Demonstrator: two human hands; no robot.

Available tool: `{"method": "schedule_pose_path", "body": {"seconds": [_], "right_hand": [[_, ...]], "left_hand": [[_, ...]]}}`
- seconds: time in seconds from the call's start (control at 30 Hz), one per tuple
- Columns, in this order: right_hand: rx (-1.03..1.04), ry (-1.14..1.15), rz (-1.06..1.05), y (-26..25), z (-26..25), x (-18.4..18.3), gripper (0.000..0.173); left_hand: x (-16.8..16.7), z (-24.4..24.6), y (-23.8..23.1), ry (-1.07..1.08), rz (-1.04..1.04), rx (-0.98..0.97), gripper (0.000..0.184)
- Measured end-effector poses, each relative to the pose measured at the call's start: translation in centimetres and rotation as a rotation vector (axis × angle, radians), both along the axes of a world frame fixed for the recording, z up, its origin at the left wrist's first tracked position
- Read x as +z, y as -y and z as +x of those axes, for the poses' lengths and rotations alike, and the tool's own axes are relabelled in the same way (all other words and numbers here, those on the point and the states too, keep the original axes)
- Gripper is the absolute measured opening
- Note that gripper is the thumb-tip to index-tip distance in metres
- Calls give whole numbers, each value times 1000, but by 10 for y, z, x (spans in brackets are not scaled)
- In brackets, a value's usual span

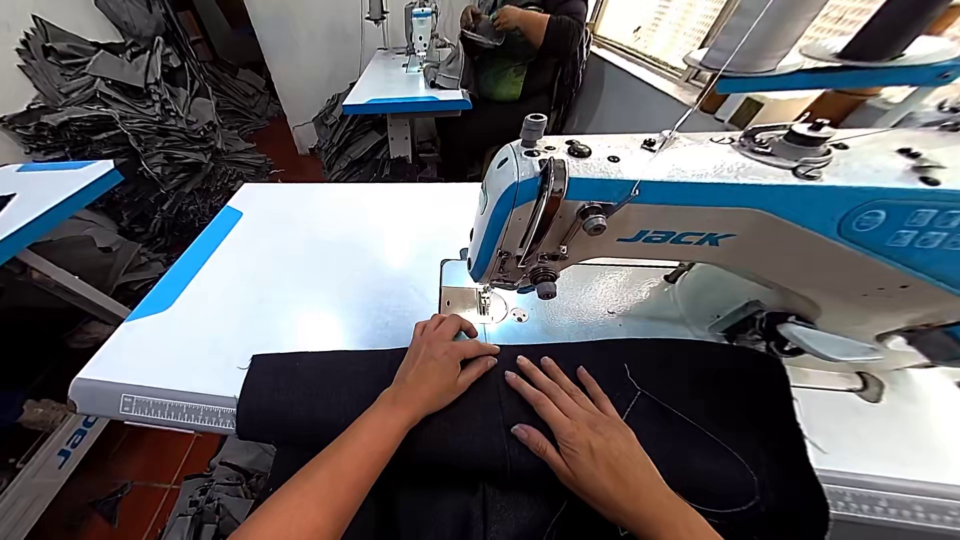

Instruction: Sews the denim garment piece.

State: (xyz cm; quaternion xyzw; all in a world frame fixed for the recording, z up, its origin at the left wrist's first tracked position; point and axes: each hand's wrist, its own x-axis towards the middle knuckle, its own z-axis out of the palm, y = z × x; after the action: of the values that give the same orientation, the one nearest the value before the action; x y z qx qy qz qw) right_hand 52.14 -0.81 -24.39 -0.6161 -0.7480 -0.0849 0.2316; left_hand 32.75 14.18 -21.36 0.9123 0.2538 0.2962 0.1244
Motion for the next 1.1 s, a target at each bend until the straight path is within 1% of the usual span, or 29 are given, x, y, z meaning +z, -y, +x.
{"method": "schedule_pose_path", "body": {"seconds": [0.07, 0.13, 0.2, 0.27, 0.33, 0.4, 0.47, 0.63, 0.8, 1.1], "right_hand": [[-9, 4, -1, 1, 1, -1, 63], [-14, 8, -14, -3, 3, 0, 64], [-12, 6, -39, -9, 6, 1, 65], [-6, 3, -52, -14, 9, 3, 65], [-4, -7, -63, -19, 11, 3, 65], [-5, -23, -74, -24, 12, 5, 65], [-10, -33, -101, -31, 14, 8, 66], [-14, -68, -154, -51, 18, 15, 67], [-9, -58, -160, -67, 21, 17, 67], [-43, -64, -150, -65, 19, 17, 66]], "left_hand": [[-1, 3, 0, -14, 58, 4, 29], [0, 7, -3, -95, 92, 59, 36], [2, 10, -6, -180, 66, 169, 38], [4, 13, -9, -220, 46, 263, 38], [5, 14, -14, -238, 16, 294, 37], [7, 14, -24, -204, -68, 260, 33], [7, 15, -36, -109, -119, 207, 28], [6, 19, -62, 91, -151, 134, 14], [11, 21, -76, 93, -164, 156, 13], [11, 26, -81, 98, -149, 136, 12]]}}
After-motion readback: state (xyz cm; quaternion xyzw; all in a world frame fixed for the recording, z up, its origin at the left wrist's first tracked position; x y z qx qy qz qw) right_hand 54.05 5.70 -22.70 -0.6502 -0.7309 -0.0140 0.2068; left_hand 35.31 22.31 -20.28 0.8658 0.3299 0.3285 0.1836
